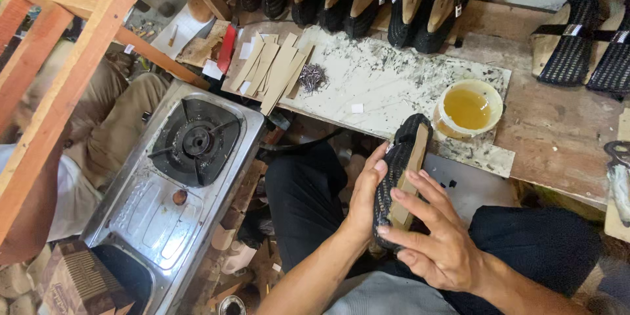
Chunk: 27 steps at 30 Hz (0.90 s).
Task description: The person sits on the floor at a workbench holding a black woven shoe upper. They apply yellow glue from a cup onto the cardboard insole inside the shoe, spread it with their fingers, and press and smooth the insole and upper together by hand, repeating the glue-and-press cycle.
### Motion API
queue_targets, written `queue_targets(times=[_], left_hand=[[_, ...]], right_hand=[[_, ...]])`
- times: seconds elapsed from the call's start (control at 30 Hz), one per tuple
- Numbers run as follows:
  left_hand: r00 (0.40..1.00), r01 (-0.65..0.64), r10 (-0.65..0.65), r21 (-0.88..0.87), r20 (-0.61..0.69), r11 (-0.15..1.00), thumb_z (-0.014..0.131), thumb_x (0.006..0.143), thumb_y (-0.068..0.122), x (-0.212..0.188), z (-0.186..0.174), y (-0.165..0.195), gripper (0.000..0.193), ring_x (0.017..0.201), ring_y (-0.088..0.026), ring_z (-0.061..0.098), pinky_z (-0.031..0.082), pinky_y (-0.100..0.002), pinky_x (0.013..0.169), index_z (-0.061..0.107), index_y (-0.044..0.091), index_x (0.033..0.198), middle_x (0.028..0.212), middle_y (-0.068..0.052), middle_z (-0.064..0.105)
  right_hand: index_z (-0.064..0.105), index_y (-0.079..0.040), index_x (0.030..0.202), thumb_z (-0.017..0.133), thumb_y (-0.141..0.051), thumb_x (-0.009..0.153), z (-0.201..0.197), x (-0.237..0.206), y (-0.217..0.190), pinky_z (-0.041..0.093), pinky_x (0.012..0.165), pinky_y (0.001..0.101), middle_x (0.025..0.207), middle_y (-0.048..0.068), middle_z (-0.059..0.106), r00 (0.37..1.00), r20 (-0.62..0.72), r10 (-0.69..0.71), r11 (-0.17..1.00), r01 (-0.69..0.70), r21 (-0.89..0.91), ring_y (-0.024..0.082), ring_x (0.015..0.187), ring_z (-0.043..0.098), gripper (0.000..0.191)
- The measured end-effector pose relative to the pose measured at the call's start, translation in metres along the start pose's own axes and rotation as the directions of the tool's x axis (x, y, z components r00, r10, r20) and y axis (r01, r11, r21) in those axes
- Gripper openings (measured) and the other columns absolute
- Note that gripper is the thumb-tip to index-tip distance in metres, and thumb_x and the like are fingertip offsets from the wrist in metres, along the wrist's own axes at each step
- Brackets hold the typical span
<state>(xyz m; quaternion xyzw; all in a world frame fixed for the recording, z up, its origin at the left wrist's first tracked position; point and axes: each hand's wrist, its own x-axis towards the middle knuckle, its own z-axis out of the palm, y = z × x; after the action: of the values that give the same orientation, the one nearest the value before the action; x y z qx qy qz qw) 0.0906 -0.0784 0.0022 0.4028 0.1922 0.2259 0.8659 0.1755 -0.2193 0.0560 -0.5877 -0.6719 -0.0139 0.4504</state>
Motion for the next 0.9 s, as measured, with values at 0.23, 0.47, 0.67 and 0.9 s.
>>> queue_targets(times=[0.23,0.47,0.67,0.9], left_hand=[[0.995,0.082,-0.084,-0.044,-0.052,0.996,0.049,0.102,0.033,0.0,0.001,0.005,0.061,0.123,-0.02,0.057,0.045,-0.033,0.106,0.044,0.0,0.153,0.138,-0.013,0.06],[0.99,0.123,-0.091,-0.326,0.111,0.937,0.043,0.103,0.035,-0.001,-0.002,0.012,0.058,0.123,-0.016,0.062,0.049,-0.031,0.106,0.044,0.003,0.152,0.139,-0.009,0.061],[0.978,0.194,-0.147,-0.374,0.151,0.907,0.043,0.112,0.043,-0.004,-0.006,0.007,0.053,0.094,-0.021,0.065,0.055,-0.033,0.081,0.052,0.006,0.149,0.115,-0.012,0.066],[0.97,0.241,-0.196,-0.473,0.143,0.847,0.041,0.11,0.043,0.001,-0.007,0.009,0.05,0.095,-0.02,0.067,0.056,-0.034,0.085,0.053,0.008,0.144,0.113,-0.009,0.068]], right_hand=[[0.075,-0.015,0.121,0.063,-0.033,0.099,0.001,0.008,-0.004,0.03,0.123,0.0592,0.152,0.016,0.047,1.0,-0.015,-0.003,0.999,0.002,-0.051,0.041,0.15,0.036,0.031],[0.075,-0.015,0.111,0.07,-0.032,0.091,-0.018,0.011,0.025,0.032,0.124,0.057,0.15,0.013,0.047,0.993,-0.093,-0.065,0.967,0.04,-0.252,0.039,0.144,0.041,0.027],[0.077,-0.006,0.118,0.07,-0.052,0.087,-0.055,0.039,0.107,0.023,0.123,0.0591,0.161,0.02,0.043,0.917,-0.091,0.388,0.667,-0.348,-0.659,0.042,0.153,0.031,0.055],[0.078,-0.007,0.11,0.058,-0.053,0.102,-0.065,0.028,0.136,0.02,0.125,0.0603,0.172,0.018,0.037,0.9,-0.092,0.427,0.724,-0.401,-0.561,0.047,0.157,0.024,0.05]])
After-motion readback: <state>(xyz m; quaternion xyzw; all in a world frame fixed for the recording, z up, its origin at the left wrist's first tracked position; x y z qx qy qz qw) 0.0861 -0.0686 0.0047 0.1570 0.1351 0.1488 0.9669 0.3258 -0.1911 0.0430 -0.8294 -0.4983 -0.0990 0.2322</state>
